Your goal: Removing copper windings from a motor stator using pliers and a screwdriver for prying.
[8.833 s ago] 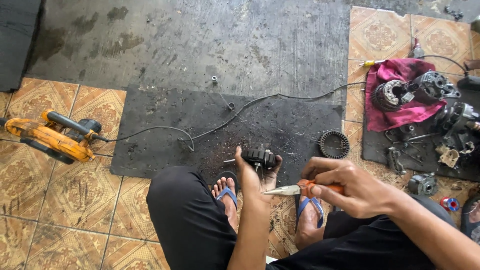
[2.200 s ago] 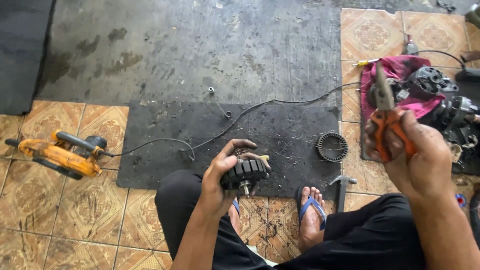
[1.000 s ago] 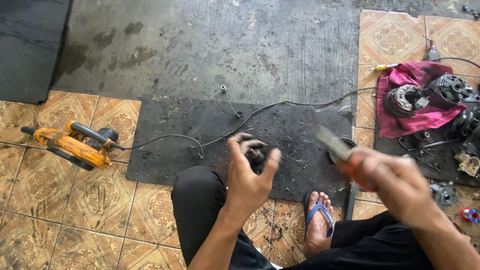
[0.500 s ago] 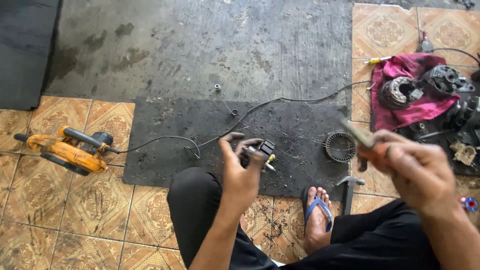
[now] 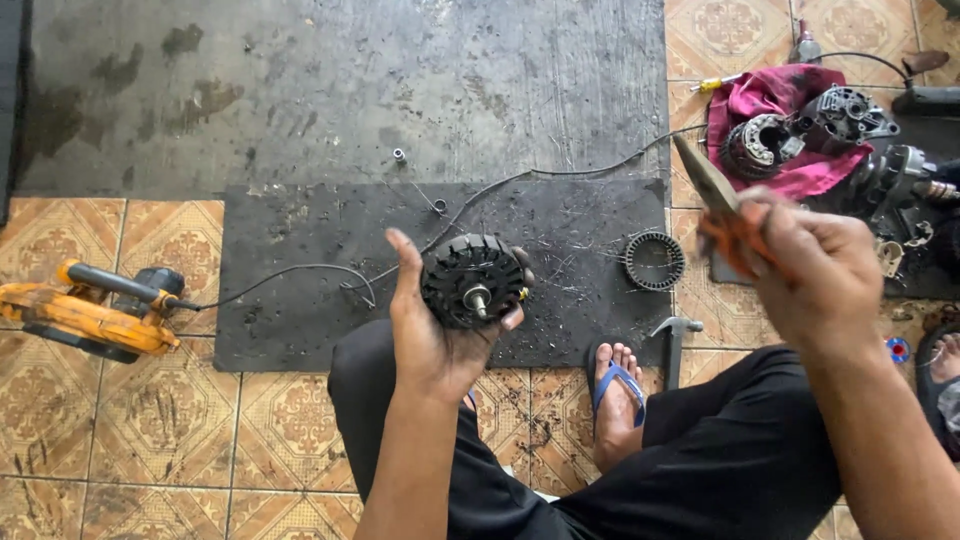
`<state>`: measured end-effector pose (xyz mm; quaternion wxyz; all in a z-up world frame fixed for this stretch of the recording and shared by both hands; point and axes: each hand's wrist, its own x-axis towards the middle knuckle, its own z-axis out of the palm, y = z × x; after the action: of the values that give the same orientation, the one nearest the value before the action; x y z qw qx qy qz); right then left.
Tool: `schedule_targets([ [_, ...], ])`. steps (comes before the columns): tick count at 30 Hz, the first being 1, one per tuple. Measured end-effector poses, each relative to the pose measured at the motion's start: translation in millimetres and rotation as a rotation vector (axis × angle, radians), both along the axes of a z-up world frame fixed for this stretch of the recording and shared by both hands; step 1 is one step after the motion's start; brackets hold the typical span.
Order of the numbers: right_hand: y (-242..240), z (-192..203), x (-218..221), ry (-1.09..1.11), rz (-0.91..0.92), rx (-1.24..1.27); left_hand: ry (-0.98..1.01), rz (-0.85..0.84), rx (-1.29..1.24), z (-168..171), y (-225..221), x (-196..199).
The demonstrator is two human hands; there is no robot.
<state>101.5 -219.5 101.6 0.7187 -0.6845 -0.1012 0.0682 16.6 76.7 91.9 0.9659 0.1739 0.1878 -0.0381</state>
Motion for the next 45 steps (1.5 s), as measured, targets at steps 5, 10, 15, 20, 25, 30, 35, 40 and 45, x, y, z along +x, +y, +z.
schedule_targets([
  [5,20,39,1,0.043,0.148,-0.621,0.275,0.142,0.141,-1,-8,1],
  [10,17,43,-6,0.233,0.386,-0.988,0.544,0.309,0.202,7,-6,-3],
  [15,9,62,-18,0.459,0.28,-0.489,0.475,0.43,0.249,5,6,-8],
  [20,-6,24,-53,0.375,0.266,0.62,0.479,0.349,0.228,6,8,-16],
  [25,19,-43,-78,0.52,-0.009,0.128,0.352,0.232,0.296,-14,4,-23],
  [30,62,-39,-81,0.352,0.451,-0.223,0.306,0.116,0.294,-27,-2,-29],
  [35,60,-37,-81,0.288,0.415,-0.277,0.189,0.142,0.273,-16,1,-27],
  [40,69,-33,-85,0.077,0.316,-0.449,0.231,0.143,0.324,-12,1,-24],
  [45,70,-42,-86,-0.028,0.252,-0.539,0.272,0.061,0.305,-8,-7,-21],
])
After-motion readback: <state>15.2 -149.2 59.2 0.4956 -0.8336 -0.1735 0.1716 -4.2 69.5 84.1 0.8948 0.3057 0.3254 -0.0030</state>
